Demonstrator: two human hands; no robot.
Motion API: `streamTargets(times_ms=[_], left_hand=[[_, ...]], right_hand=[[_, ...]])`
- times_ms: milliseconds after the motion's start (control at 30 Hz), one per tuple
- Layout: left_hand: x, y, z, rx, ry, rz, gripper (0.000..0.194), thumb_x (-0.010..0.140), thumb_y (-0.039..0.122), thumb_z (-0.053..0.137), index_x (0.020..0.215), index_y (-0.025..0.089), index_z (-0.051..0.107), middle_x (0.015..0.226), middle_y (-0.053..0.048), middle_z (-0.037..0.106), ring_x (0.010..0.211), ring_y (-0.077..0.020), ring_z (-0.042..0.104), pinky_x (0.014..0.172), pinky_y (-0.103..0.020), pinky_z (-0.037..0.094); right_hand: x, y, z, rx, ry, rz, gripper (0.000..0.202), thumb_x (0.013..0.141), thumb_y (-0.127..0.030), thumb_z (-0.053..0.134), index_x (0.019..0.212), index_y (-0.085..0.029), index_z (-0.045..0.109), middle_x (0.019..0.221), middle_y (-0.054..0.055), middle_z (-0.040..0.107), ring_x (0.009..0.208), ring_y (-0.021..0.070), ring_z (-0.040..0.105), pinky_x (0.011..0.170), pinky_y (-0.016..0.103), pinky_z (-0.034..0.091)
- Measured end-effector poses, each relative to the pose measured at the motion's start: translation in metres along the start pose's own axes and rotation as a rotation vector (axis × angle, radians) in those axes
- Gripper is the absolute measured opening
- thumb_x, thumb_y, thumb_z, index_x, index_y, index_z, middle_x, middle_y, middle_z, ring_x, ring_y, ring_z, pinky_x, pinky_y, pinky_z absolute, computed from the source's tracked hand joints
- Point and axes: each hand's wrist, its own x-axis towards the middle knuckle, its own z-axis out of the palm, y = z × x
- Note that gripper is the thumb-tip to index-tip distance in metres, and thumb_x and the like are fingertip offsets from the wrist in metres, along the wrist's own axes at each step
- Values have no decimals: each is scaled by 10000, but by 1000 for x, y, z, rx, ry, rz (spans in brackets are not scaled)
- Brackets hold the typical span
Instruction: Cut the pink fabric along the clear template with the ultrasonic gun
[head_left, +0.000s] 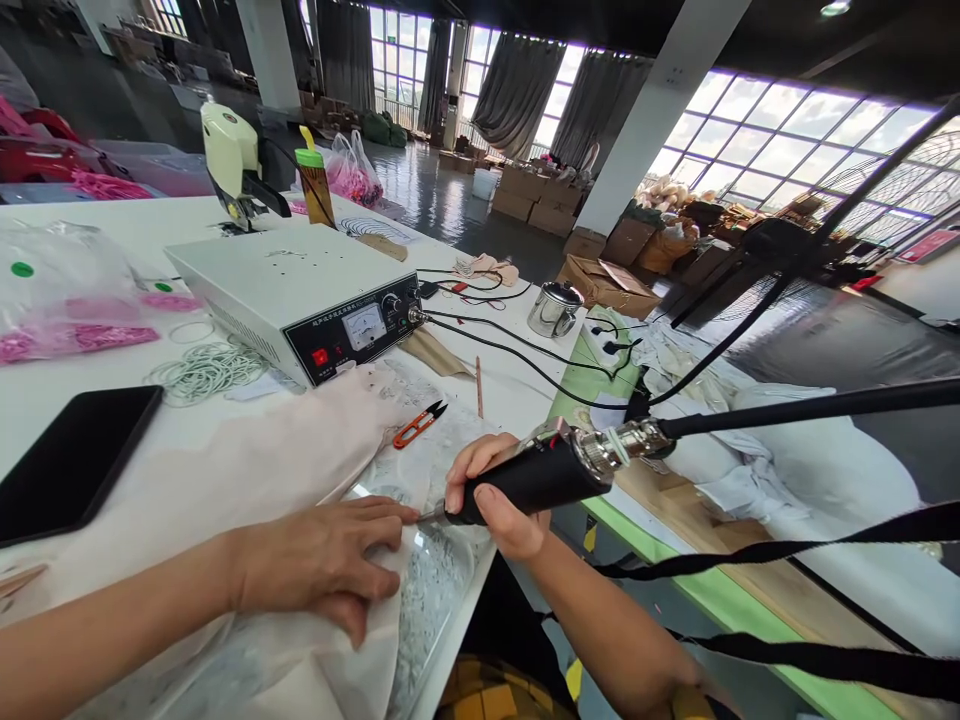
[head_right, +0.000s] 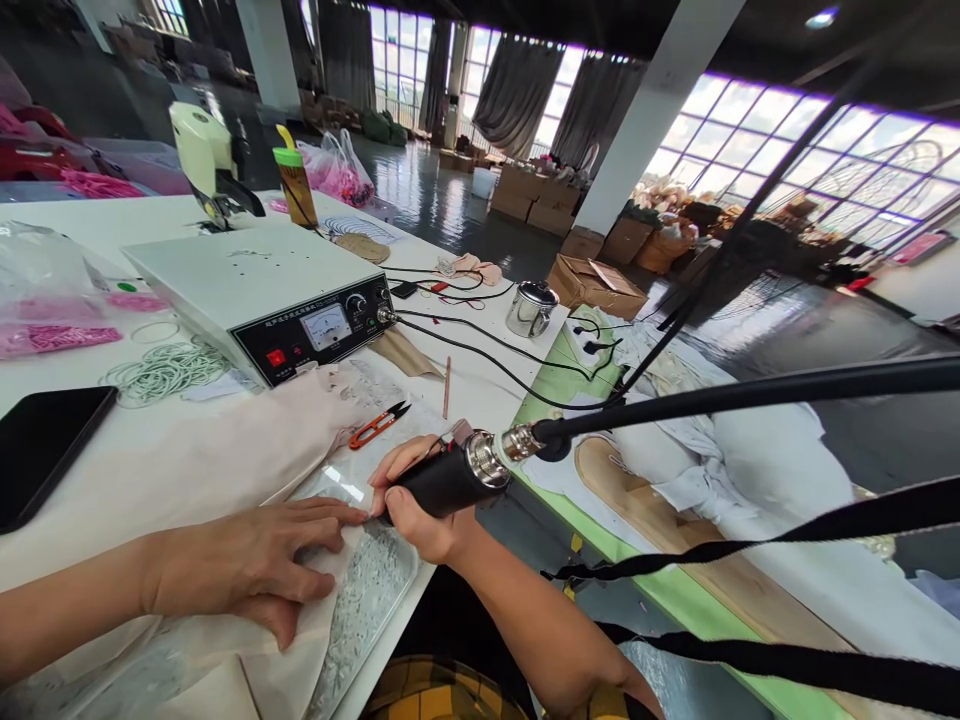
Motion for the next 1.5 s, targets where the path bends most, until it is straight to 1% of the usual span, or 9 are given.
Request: streamTargets(times_ms=[133, 267, 467, 700, 867, 1000, 1167, 1267, 1500], left_hand=[[0, -1, 2, 5, 5, 8, 334, 782, 418, 844, 990, 212, 685, 1016, -84, 644, 1305, -309, 540, 1133, -386, 417], [-1, -2, 2, 9, 2, 11, 327, 799, 423, 829, 1007, 217, 683, 1040, -82, 642, 1328, -314, 516, 1122, -390, 437], [-1, 0, 1, 19, 7, 8, 324, 788, 411, 837, 995, 208, 692, 1056, -84, 648, 1304, -309, 535, 1120, -392, 450], [-2, 0, 1, 30, 19, 23, 338, 766, 391, 857, 974, 186, 687, 1044, -102, 649, 1270, -323, 568, 1109, -403, 460], [0, 0, -2, 40, 13, 30, 372, 745, 369, 879, 1003, 188, 683, 1052, -112, 665, 1284, -339, 561, 1098, -427, 464], [1, 1, -3, 39, 9, 28, 366, 759, 378, 869, 1017, 196, 684, 1064, -107, 666, 1298, -330, 552, 1103, -415, 458], [0, 1, -2, 40, 4, 18, 398, 731, 381, 887, 1016, 191, 682, 1061, -102, 660, 1234, -315, 595, 1111, -414, 451], [0, 0, -2, 36, 3, 12, 380, 749, 386, 873, 1015, 195, 681, 1072, -100, 659, 1204, -301, 612, 1119, -414, 443], [1, 1, -3, 25, 2, 6, 361, 769, 395, 860, 1012, 202, 675, 1095, -109, 668, 1256, -313, 579, 1117, -413, 444]], right_hand=[[-3, -2, 3, 31, -3, -1, 142, 899, -358, 654, 941, -239, 588, 845, 5, 628, 503, 104, 613, 485, 266, 519], [-6, -3, 5, 30, -13, -1, 158, 893, -362, 662, 951, -238, 583, 851, 9, 634, 504, 104, 618, 487, 262, 524], [-6, -2, 8, 6, -10, 8, 190, 896, -391, 657, 948, -243, 549, 838, 1, 621, 488, 102, 611, 483, 266, 535], [-2, -6, 10, -5, -24, 15, 158, 898, -349, 663, 894, -234, 553, 804, -1, 636, 491, 103, 621, 514, 273, 555], [-1, -8, 9, 13, 0, 31, 186, 892, -385, 667, 913, -236, 558, 799, -3, 632, 474, 106, 612, 501, 278, 549], [-6, -10, 10, 43, 3, 46, 205, 892, -406, 662, 934, -240, 550, 799, -4, 628, 464, 100, 599, 496, 275, 539], [-9, -9, 13, 63, -13, 65, 222, 889, -419, 663, 928, -238, 541, 784, -2, 629, 464, 101, 598, 514, 287, 550], [-9, -8, 15, 72, -14, 70, 234, 888, -430, 662, 928, -235, 539, 794, 5, 632, 465, 105, 602, 510, 294, 554], [-8, -12, 19, 74, -23, 65, 185, 896, -368, 669, 864, -229, 551, 778, -3, 634, 470, 95, 608, 516, 274, 551]])
